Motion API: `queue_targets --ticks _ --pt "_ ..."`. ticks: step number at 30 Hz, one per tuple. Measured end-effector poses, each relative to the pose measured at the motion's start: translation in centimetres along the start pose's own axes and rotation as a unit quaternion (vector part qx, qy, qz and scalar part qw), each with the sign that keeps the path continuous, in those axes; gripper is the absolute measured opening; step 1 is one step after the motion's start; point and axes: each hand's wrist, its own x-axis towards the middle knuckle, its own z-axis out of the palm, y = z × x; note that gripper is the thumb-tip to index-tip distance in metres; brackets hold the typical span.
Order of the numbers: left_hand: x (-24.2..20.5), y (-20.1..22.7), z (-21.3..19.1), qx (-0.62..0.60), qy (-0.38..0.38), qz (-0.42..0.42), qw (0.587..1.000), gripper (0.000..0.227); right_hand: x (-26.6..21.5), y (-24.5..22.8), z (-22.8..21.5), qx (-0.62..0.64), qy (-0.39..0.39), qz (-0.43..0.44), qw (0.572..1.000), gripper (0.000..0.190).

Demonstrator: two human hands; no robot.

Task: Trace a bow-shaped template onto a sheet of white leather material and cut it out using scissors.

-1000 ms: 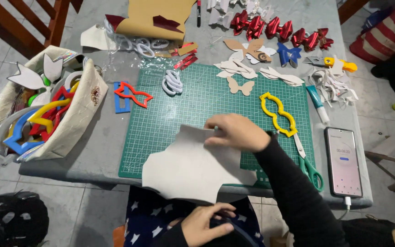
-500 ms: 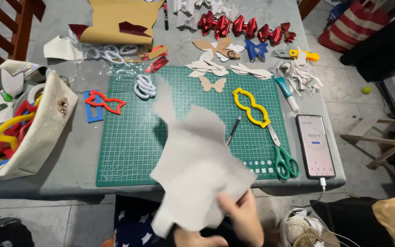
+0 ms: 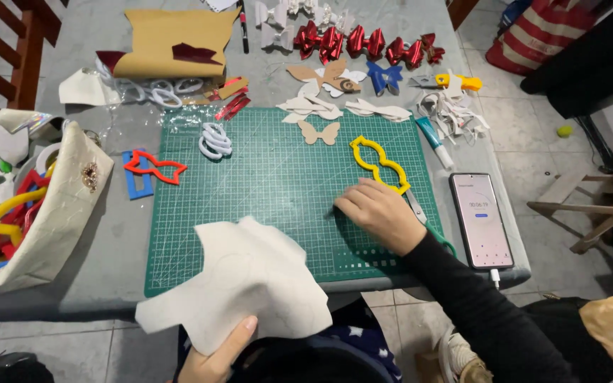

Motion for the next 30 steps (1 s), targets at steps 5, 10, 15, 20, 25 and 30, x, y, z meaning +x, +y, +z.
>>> queue_targets --ticks 5,10,15,20,25,30 --pt "4.0 0.6 -0.5 0.113 -0.241 0.142 0.953 0.051 -0.3 0.0 0.5 -0.04 -0.079 0.167 0.982 0.017" --pt "7.2 0.7 1.6 0.079 -0.253 0.03 0.964 0.052 -1.4 3.1 3.4 -0.038 -0.099 0.27 0.957 0.033" --pt "7.6 1.0 3.7 0.058 -0.242 -0.044 0.967 0.049 -2.1 6.4 3.8 -0.093 -0.107 0.329 0.934 0.017" --pt "6.5 3.1 5.3 -0.01 -0.199 -0.118 0.973 0.052 -0.9 2.8 -3.8 0.162 -0.077 0.298 0.937 0.03" --pt "8.7 1.5 4.3 -0.04 -0.179 -0.125 0.975 0.038 -3.1 -5.0 -8.4 0.426 -0.041 0.184 0.885 0.047" --pt "9.8 -0.4 3.0 -0.055 -0.191 -0.106 0.974 0.03 -4.1 -10.7 -5.8 0.308 0.112 0.105 0.939 0.035"
